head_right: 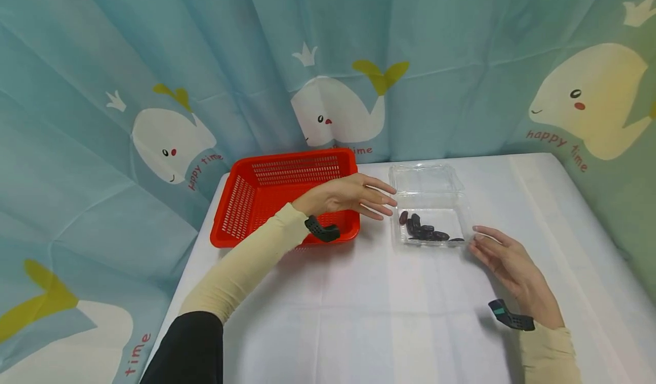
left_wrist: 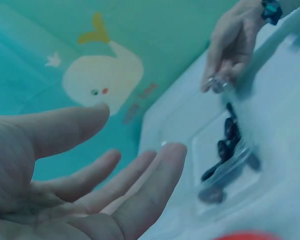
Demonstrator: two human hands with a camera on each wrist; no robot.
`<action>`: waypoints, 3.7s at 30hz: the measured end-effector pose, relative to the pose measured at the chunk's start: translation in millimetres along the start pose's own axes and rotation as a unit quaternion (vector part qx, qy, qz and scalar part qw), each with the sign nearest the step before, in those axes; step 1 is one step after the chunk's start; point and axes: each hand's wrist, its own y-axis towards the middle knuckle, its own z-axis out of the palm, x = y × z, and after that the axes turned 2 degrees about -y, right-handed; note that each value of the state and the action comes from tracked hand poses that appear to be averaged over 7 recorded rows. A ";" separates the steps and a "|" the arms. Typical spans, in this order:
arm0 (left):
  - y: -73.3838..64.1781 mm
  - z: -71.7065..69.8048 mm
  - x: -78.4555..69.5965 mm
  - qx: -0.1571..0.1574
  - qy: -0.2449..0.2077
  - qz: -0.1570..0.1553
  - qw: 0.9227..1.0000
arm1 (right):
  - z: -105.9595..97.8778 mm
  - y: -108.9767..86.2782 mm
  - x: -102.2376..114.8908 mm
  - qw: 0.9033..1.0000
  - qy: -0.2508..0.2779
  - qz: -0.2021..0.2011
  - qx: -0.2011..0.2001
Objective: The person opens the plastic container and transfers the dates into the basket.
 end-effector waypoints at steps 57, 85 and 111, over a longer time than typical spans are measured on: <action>111.9 77.4 42.8 -0.209 0.401 0.031 0.891 | -2.8 0.9 -2.5 1.000 0.008 -0.006 0.013; 128.5 77.1 47.8 -0.238 0.563 0.035 0.791 | -2.0 0.6 -2.5 1.000 -0.003 -0.002 0.000; 82.6 57.8 15.7 -0.167 0.268 0.054 0.947 | -2.6 -1.8 -2.1 1.000 -0.010 0.003 0.004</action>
